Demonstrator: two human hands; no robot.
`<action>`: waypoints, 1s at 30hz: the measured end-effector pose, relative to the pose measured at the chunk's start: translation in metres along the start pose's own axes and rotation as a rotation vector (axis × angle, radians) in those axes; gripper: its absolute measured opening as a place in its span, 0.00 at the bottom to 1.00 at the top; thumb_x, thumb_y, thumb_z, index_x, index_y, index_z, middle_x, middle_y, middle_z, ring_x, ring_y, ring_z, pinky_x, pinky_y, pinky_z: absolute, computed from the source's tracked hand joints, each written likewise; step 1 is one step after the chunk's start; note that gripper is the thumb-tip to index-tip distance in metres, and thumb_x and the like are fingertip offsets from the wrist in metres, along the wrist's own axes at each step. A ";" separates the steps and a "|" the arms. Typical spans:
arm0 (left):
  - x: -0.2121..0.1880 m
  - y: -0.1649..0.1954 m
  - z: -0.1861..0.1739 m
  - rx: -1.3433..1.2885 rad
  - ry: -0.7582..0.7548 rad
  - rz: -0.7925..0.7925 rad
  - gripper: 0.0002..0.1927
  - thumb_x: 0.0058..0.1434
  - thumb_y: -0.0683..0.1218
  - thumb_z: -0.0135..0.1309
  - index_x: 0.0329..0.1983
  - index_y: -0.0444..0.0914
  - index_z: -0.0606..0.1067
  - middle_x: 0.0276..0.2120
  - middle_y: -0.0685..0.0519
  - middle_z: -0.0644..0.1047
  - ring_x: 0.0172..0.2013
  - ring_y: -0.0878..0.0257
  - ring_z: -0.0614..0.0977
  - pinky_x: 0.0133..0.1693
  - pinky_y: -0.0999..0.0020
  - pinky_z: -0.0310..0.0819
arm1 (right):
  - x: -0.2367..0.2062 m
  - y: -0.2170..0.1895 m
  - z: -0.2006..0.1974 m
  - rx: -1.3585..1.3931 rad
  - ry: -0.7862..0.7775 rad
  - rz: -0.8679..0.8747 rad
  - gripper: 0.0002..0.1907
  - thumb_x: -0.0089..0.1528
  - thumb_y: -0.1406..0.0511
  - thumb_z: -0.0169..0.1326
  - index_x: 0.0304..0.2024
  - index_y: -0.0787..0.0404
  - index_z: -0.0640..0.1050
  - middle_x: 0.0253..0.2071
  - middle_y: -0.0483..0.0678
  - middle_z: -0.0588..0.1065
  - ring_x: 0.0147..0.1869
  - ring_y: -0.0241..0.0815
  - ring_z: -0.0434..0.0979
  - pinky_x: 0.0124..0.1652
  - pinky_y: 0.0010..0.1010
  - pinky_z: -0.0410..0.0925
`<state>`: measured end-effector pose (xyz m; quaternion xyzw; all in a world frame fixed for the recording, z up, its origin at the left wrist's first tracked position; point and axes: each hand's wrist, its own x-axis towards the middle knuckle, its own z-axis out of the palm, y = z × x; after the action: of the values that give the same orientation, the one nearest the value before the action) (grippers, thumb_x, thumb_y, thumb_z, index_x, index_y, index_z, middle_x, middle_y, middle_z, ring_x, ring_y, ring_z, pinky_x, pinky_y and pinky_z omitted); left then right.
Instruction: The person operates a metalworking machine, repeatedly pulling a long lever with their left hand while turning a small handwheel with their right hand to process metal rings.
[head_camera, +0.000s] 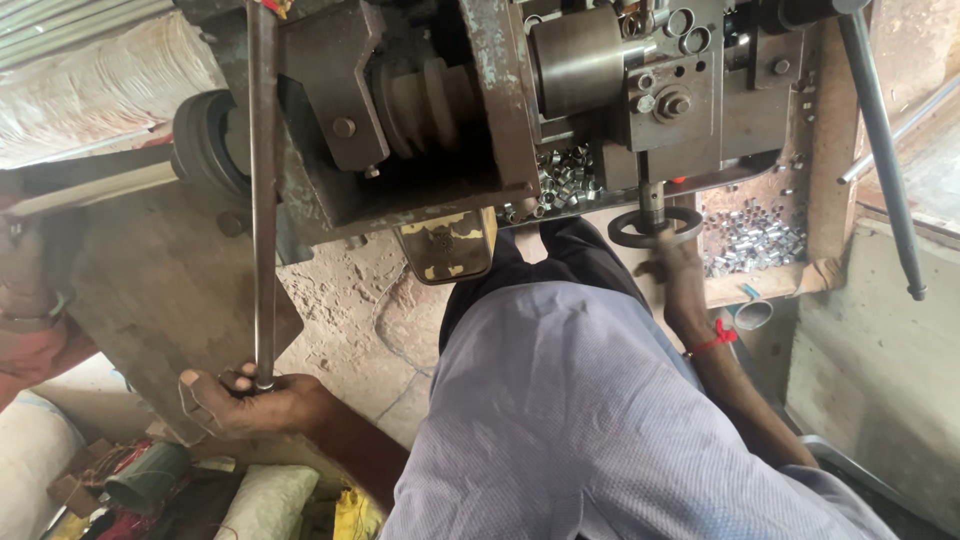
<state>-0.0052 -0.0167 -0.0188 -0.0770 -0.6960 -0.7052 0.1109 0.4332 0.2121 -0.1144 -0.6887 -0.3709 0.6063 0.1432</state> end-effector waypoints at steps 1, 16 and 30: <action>0.000 0.000 -0.001 0.137 -0.072 0.159 0.09 0.78 0.43 0.50 0.54 0.34 0.78 0.40 0.50 0.70 0.31 0.67 0.67 0.29 0.78 0.62 | -0.001 -0.003 -0.002 0.033 0.071 -0.053 0.29 0.73 0.47 0.44 0.50 0.67 0.80 0.30 0.51 0.78 0.29 0.36 0.72 0.30 0.27 0.64; -0.006 0.034 0.039 0.077 0.125 -0.044 0.16 0.64 0.50 0.62 0.41 0.31 0.76 0.30 0.54 0.69 0.26 0.69 0.68 0.28 0.76 0.63 | 0.028 -0.017 -0.011 0.134 0.379 -0.093 0.41 0.72 0.39 0.38 0.38 0.68 0.83 0.22 0.40 0.68 0.24 0.29 0.62 0.24 0.26 0.55; -0.007 0.024 0.025 0.647 -0.299 0.710 0.13 0.82 0.42 0.45 0.66 0.35 0.69 0.55 0.47 0.72 0.35 0.69 0.69 0.30 0.81 0.66 | 0.011 -0.007 0.020 -0.389 -0.011 -0.170 0.26 0.71 0.50 0.47 0.39 0.68 0.78 0.31 0.51 0.74 0.33 0.44 0.71 0.33 0.36 0.64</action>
<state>0.0065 0.0088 0.0031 -0.3707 -0.8182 -0.3534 0.2612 0.4120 0.2192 -0.1225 -0.6663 -0.5387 0.5125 0.0562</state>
